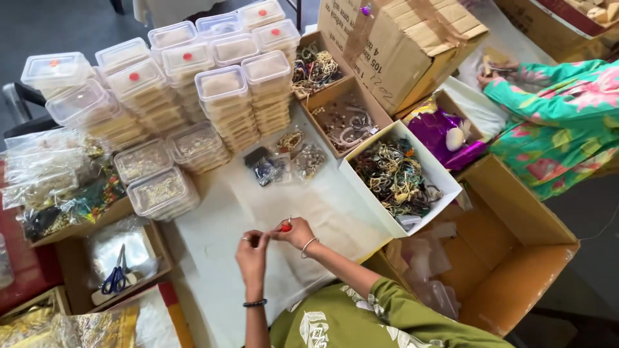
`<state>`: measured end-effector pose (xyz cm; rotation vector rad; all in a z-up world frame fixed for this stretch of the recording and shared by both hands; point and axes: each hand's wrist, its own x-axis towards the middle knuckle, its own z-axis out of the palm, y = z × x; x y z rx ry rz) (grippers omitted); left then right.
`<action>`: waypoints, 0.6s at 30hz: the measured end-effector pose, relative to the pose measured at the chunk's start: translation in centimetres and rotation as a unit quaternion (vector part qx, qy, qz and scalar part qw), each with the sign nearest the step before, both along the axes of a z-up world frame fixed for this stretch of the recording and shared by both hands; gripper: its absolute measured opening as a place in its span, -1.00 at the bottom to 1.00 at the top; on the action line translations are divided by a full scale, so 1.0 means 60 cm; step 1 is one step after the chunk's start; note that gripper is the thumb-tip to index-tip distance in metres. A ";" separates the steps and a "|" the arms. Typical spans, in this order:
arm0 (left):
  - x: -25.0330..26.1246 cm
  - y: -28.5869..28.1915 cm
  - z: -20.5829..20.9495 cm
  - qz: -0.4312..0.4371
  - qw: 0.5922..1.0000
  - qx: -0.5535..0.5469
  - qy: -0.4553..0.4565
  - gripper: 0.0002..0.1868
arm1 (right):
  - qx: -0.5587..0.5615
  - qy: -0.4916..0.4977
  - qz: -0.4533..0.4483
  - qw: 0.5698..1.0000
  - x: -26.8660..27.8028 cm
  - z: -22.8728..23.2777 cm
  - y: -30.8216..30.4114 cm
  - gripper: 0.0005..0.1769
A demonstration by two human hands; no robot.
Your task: The person sorts through various jewelry items, including bracelets and necklaces, on a cluttered table. They pick up individual pieces, place them into small clear plastic bags, and arrange the packaged items on the table surface.
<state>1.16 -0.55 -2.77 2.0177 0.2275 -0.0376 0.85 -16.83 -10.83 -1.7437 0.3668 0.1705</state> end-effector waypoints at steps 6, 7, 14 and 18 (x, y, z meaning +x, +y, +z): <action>-0.022 -0.013 -0.020 0.022 0.999 -0.045 0.007 -0.83 | -0.119 -0.025 0.054 0.991 -0.010 0.052 0.019 -0.70; -0.023 -0.011 -0.019 0.033 0.998 -0.044 0.008 -0.83 | -0.117 -0.025 0.064 0.991 -0.011 0.053 0.018 -0.70; -0.037 0.002 0.030 0.046 0.998 -0.029 -0.023 -0.86 | 0.000 -0.002 0.030 1.000 -0.016 0.035 0.006 -0.71; -0.050 -0.020 0.054 -0.006 0.992 0.078 -0.098 -0.85 | -0.114 0.004 0.025 0.993 -0.007 0.053 0.013 -0.68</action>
